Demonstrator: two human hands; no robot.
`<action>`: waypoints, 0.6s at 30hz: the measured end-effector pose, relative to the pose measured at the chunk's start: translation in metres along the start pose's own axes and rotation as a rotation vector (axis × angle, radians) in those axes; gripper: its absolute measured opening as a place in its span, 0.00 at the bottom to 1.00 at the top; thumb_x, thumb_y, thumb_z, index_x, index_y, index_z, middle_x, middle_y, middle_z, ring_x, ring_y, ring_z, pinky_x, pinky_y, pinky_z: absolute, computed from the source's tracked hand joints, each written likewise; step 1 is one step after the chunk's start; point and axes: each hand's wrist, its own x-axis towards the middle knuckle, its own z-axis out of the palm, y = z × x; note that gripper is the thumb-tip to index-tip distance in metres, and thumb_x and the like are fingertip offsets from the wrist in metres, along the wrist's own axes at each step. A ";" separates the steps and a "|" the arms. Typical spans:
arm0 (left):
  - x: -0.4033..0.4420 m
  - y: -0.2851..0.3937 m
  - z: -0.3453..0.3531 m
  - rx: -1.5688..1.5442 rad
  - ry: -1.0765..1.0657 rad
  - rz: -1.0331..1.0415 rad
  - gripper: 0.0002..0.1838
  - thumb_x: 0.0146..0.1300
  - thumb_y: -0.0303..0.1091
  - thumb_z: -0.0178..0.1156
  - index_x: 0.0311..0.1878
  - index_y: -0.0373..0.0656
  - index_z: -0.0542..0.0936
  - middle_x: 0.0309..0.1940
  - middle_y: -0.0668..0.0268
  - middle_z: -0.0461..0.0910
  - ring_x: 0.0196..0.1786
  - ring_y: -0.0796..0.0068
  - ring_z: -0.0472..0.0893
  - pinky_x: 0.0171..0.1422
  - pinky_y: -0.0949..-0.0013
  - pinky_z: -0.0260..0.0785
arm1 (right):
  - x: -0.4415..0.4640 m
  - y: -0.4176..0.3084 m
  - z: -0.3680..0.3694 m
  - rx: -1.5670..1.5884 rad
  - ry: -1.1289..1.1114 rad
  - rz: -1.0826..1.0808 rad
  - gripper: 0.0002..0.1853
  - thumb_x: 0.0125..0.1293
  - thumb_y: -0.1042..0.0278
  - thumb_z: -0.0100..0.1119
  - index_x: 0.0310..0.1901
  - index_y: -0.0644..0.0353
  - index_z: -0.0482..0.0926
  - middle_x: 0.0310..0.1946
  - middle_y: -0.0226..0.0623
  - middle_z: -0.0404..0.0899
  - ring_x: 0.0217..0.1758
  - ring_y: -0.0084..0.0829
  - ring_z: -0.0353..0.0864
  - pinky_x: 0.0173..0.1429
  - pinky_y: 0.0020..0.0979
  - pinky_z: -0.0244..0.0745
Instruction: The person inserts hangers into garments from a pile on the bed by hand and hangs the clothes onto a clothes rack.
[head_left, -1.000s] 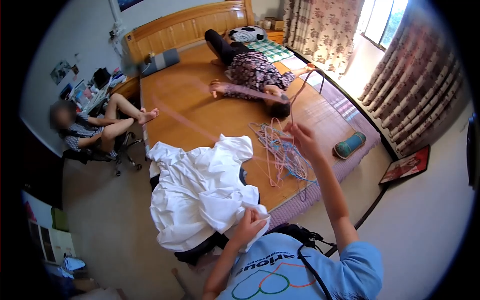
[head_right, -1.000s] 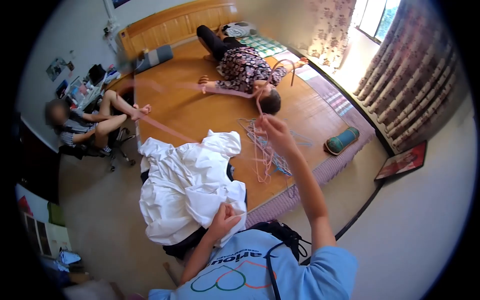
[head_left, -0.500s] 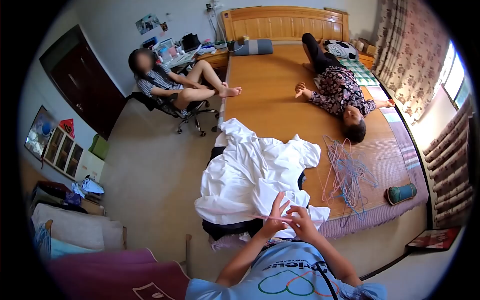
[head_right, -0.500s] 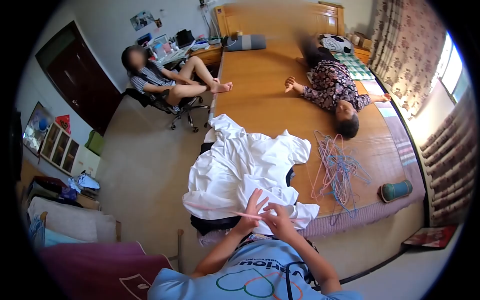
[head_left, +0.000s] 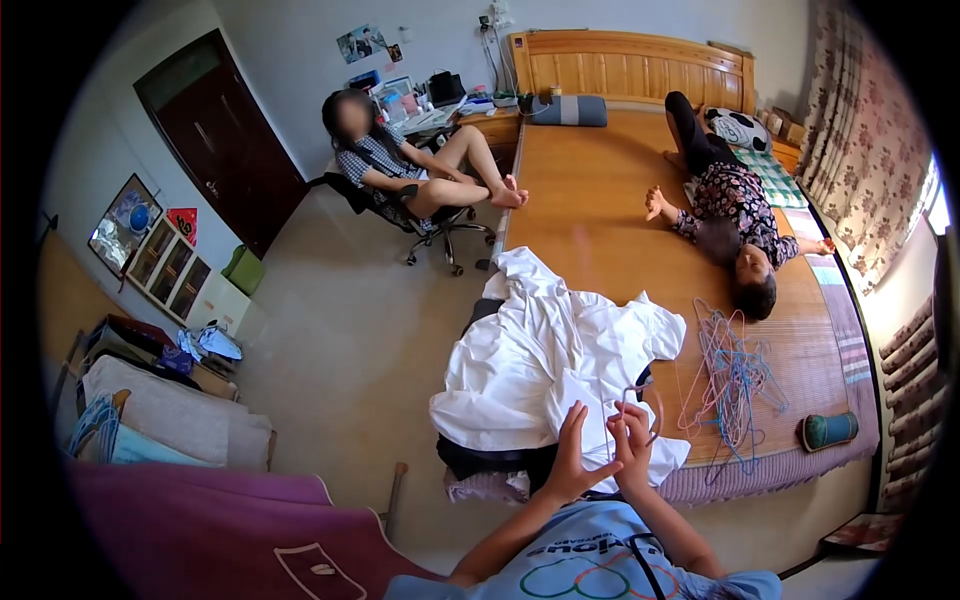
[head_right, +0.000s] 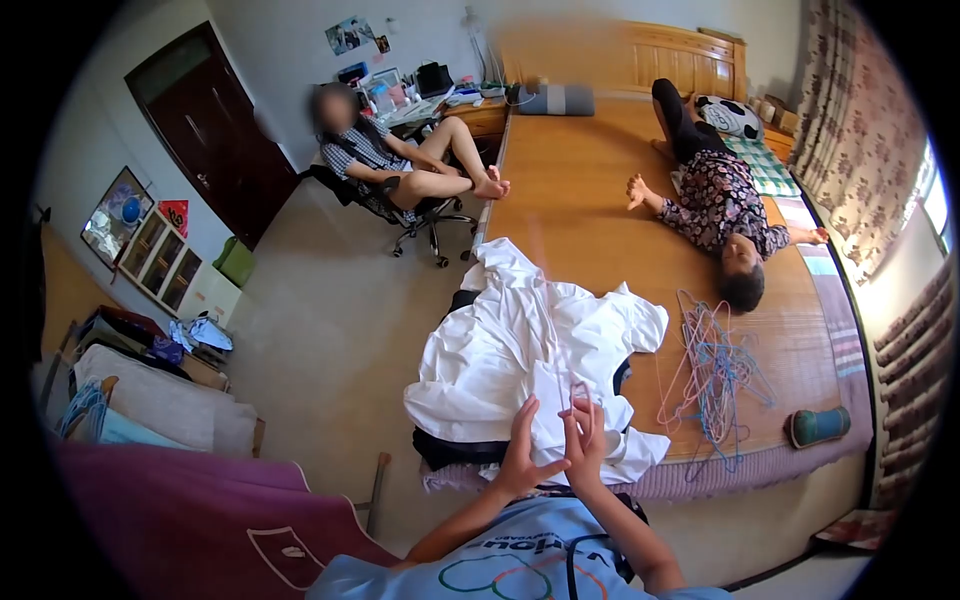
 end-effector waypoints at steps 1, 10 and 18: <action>-0.004 -0.004 -0.002 0.060 -0.051 -0.024 0.43 0.45 0.45 0.60 0.59 0.37 0.49 0.58 0.52 0.49 0.62 0.57 0.49 0.62 0.62 0.42 | 0.004 -0.007 0.005 0.197 0.029 0.046 0.06 0.57 0.75 0.45 0.31 0.67 0.71 0.40 0.41 0.65 0.47 0.31 0.65 0.46 0.25 0.62; -0.022 -0.035 0.002 -0.868 -0.624 -0.595 0.50 0.42 0.42 0.63 0.61 0.40 0.39 0.60 0.58 0.44 0.64 0.67 0.44 0.63 0.67 0.42 | -0.011 -0.002 0.004 0.486 -0.154 0.097 0.07 0.62 0.73 0.37 0.38 0.60 0.66 0.49 0.38 0.60 0.58 0.32 0.57 0.57 0.35 0.59; -0.041 -0.025 0.042 -0.935 -0.587 -0.654 0.42 0.43 0.34 0.62 0.59 0.40 0.49 0.44 0.63 0.62 0.38 0.78 0.69 0.39 0.77 0.65 | -0.028 -0.009 -0.041 0.362 -0.045 0.036 0.07 0.63 0.72 0.35 0.37 0.62 0.64 0.45 0.42 0.62 0.55 0.33 0.60 0.56 0.33 0.57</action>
